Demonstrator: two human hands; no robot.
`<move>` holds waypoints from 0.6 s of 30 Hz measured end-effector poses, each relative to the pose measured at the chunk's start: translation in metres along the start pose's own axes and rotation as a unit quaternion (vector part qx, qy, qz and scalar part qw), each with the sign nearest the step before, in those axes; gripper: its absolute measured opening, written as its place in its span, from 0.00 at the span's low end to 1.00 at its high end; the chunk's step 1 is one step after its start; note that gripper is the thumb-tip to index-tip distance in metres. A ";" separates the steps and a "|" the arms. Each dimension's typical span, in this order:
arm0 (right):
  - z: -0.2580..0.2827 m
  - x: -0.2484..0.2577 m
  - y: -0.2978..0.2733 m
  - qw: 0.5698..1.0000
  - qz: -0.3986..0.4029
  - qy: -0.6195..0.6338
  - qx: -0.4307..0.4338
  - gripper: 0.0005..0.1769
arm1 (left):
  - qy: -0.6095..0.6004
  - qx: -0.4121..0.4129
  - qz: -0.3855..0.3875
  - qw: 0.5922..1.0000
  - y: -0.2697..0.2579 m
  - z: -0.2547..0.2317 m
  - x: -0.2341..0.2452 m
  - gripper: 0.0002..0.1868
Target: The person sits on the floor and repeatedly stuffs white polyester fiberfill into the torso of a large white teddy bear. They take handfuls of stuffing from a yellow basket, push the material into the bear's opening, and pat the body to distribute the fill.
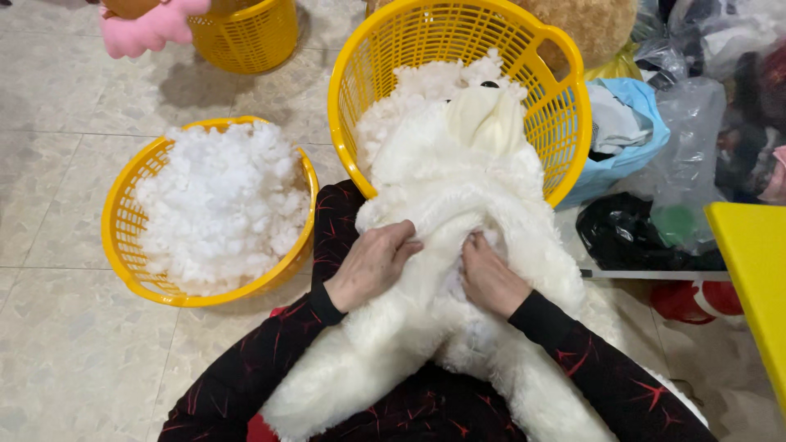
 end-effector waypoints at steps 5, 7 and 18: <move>-0.031 -0.039 0.034 0.961 0.000 0.268 -0.073 0.23 | -0.085 -0.061 -0.032 0.994 -0.012 -0.021 -0.014 0.09; -0.030 -0.038 0.050 0.947 -0.063 0.312 -0.040 0.24 | -0.092 -0.082 -0.028 0.992 -0.014 -0.030 -0.016 0.09; -0.042 -0.013 0.083 0.983 -0.037 0.178 0.021 0.28 | -0.066 -0.052 0.018 0.996 -0.020 -0.032 -0.015 0.10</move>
Point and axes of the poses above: each hand's wrist, its own y-axis towards the middle knuckle, its own x-axis out of the back of the hand, z = x × y, the point moved 9 cm from there along y, towards the middle knuckle, and after that the axes turned 1 degree about z, right-handed, at the moved point
